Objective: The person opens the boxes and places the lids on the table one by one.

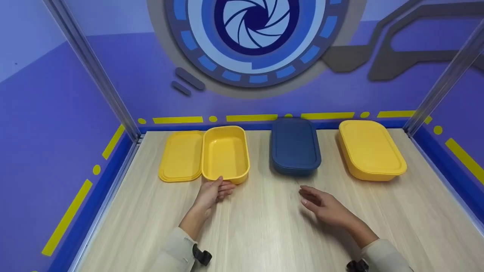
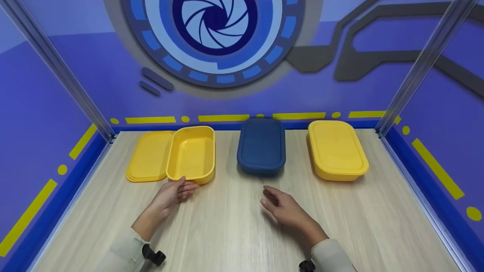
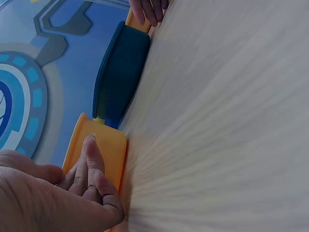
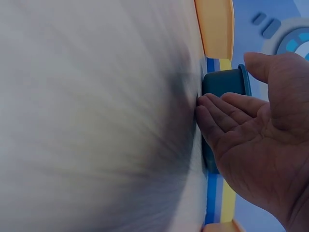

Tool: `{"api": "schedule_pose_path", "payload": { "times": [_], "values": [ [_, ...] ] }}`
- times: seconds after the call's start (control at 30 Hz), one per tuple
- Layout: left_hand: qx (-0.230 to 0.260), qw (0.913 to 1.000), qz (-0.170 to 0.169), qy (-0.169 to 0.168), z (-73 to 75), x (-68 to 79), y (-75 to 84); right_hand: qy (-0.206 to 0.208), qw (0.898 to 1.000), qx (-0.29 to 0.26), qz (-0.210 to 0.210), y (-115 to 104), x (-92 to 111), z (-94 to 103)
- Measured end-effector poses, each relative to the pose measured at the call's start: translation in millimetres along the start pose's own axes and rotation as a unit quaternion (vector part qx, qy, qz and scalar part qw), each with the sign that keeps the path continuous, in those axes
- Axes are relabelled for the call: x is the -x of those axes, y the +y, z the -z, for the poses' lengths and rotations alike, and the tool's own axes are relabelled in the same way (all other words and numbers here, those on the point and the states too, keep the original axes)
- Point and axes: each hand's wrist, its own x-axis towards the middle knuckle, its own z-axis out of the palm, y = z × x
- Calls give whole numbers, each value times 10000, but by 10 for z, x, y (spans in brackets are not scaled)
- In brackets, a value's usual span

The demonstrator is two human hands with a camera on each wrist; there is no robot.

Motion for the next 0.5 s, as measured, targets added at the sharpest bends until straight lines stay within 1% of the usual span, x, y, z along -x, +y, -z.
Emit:
{"api": "schedule_pose_path", "payload": {
  "times": [0.1, 0.33, 0.5],
  "values": [
    [105, 9999, 65, 1, -6, -88, 23, -31, 10000, -30, -49, -10, 0, -8],
    [653, 9975, 270, -73, 6, -249, 77, -114, 9999, 28, 44, 22, -8, -4],
    [802, 9963, 312, 48, -4, -325, 128, -167, 9997, 87, 150, 30, -3, 3]
  ]
}}
